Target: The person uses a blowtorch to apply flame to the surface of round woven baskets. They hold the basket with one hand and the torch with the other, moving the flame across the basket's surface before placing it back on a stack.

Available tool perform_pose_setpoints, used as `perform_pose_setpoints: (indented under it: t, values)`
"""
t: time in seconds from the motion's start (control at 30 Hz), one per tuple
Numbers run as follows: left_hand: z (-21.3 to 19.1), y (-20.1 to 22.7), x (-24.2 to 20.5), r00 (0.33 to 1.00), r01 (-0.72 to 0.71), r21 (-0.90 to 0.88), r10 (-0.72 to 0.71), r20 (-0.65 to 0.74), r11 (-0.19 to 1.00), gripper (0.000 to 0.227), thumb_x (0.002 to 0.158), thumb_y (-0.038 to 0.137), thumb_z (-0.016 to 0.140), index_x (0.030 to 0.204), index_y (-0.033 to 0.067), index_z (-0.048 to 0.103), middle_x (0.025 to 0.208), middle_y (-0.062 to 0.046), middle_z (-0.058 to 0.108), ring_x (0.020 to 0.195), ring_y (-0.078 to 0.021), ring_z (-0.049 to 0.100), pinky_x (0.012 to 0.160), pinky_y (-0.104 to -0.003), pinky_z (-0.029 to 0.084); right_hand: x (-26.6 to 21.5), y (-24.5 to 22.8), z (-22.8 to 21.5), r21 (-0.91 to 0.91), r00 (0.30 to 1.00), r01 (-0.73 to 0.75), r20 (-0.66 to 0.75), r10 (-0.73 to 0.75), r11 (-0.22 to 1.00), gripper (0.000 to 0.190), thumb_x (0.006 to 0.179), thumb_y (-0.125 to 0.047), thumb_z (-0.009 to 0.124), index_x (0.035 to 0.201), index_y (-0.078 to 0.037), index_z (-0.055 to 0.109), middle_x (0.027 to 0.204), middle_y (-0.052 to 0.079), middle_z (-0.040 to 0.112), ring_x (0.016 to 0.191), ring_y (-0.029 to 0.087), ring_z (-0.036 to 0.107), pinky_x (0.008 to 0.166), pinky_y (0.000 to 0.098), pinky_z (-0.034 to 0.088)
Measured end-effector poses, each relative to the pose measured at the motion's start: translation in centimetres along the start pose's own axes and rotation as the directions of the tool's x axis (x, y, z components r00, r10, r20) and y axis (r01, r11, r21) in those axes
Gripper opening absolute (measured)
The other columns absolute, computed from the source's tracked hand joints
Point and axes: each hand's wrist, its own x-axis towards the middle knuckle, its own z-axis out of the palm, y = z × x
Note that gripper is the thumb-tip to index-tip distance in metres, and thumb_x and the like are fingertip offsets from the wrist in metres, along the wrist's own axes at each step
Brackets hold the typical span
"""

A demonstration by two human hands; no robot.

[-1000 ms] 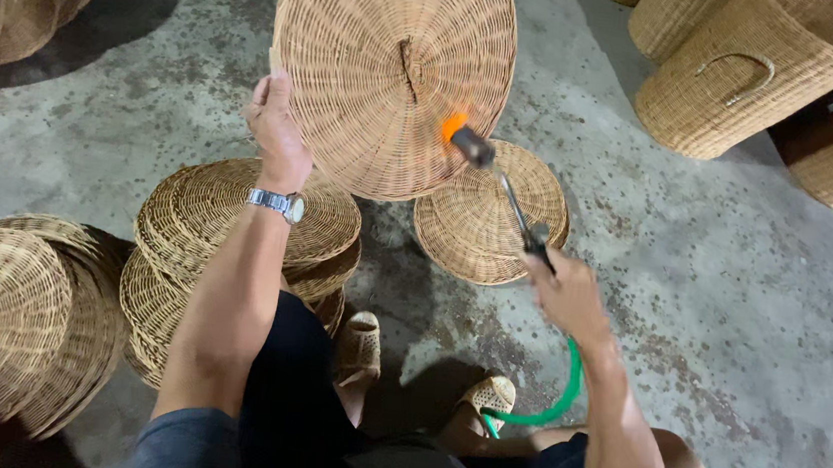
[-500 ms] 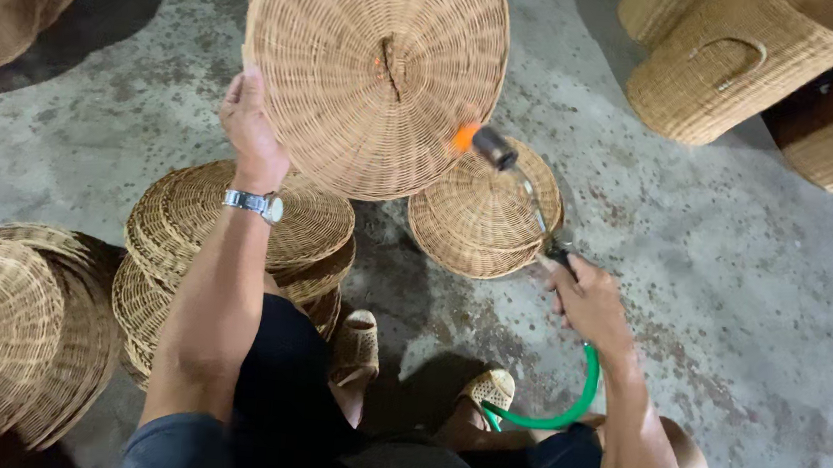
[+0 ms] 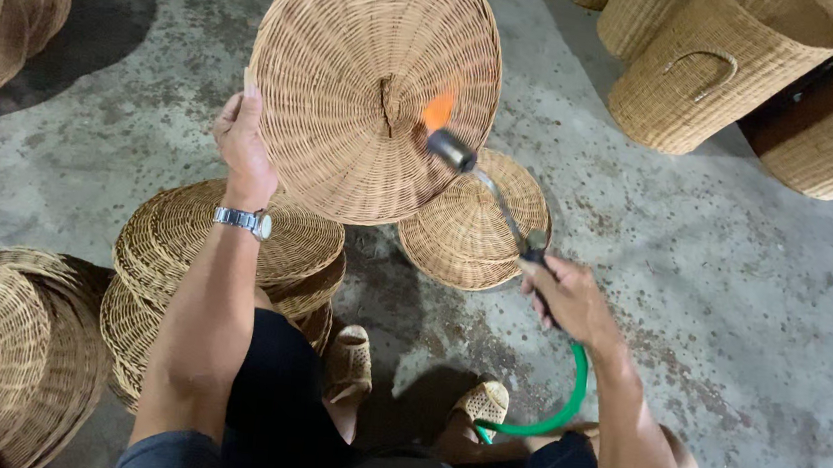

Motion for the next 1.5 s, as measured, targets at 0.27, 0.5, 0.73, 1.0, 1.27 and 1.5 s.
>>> perform_pose_setpoints:
  t: [0.27,0.5,0.73,1.0,1.27,1.5]
  values:
    - [-1.3,-0.9,0.5,0.998,-0.059,0.113,0.058,0.011,0.992,0.026,0.104,0.019,0.07,0.081,0.0099,0.063,0.076,0.008,0.053,0.072,-0.0066,0.042,0.069,-0.026,0.034,0.6,0.6,-2.0,0.049,0.983,-0.085,-0.158,0.092,0.995,0.038,0.1,-0.035,0.061,0.085,-0.001,0.068,0.056,0.004,0.058,0.041,0.011,0.05,0.038,0.0288,0.041]
    - [-1.1,-1.1,0.4,0.998,-0.05,0.153,0.043,0.047,0.987,0.024,0.104,0.019,0.072,0.083,0.0102,0.065,0.079,0.009,0.054,0.074,-0.0054,0.042,0.07,-0.025,0.033,2.1,-0.6,-3.3,0.015,0.982,-0.023,-0.185,0.025,1.0,0.035,0.1,-0.03,0.061,0.081,-0.001,0.067,0.054,0.003,0.056,0.041,0.01,0.049,0.038,0.0275,0.039]
    - [1.2,-1.6,-0.9,0.997,0.061,0.26,-0.072,0.035,0.964,0.015,0.101,0.021,0.069,0.092,0.0095,0.073,0.079,0.009,0.06,0.072,-0.005,0.047,0.069,-0.024,0.037,2.6,-6.5,-2.9,0.054,0.976,0.078,-0.209,-0.065,0.995,0.035,0.101,-0.032,0.063,0.084,-0.002,0.067,0.058,0.0,0.057,0.045,0.007,0.05,0.041,0.0255,0.042]
    - [1.3,-2.7,-1.6,0.994,0.059,0.282,-0.083,0.076,0.958,0.023,0.103,0.023,0.071,0.087,0.0081,0.07,0.076,0.01,0.052,0.07,-0.0051,0.04,0.065,-0.024,0.032,3.1,-6.7,-1.5,-0.04,0.988,0.035,-0.15,-0.041,0.999,0.037,0.099,-0.035,0.066,0.083,-0.002,0.071,0.054,0.003,0.056,0.041,0.009,0.051,0.039,0.0272,0.043]
    - [2.9,-4.7,-3.1,0.983,0.145,0.259,-0.168,0.07,0.955,0.023,0.103,0.026,0.069,0.091,0.0073,0.07,0.08,0.006,0.06,0.072,-0.0075,0.049,0.065,-0.025,0.041,2.8,-4.7,0.7,-0.246,0.996,0.085,0.035,-0.079,0.966,0.038,0.098,-0.042,0.064,0.086,-0.007,0.073,0.056,0.0,0.063,0.046,0.01,0.058,0.041,0.027,0.046]
    - [0.9,-5.9,-1.9,0.986,0.153,0.051,-0.149,-0.079,0.987,0.017,0.101,0.02,0.07,0.098,0.0033,0.072,0.092,-0.003,0.07,0.079,-0.0127,0.063,0.071,-0.029,0.051,0.7,0.5,0.1,-0.267,0.982,0.08,-0.145,-0.122,0.96,0.032,0.097,-0.04,0.062,0.102,-0.01,0.073,0.06,-0.001,0.065,0.043,0.013,0.058,0.043,0.0293,0.047]
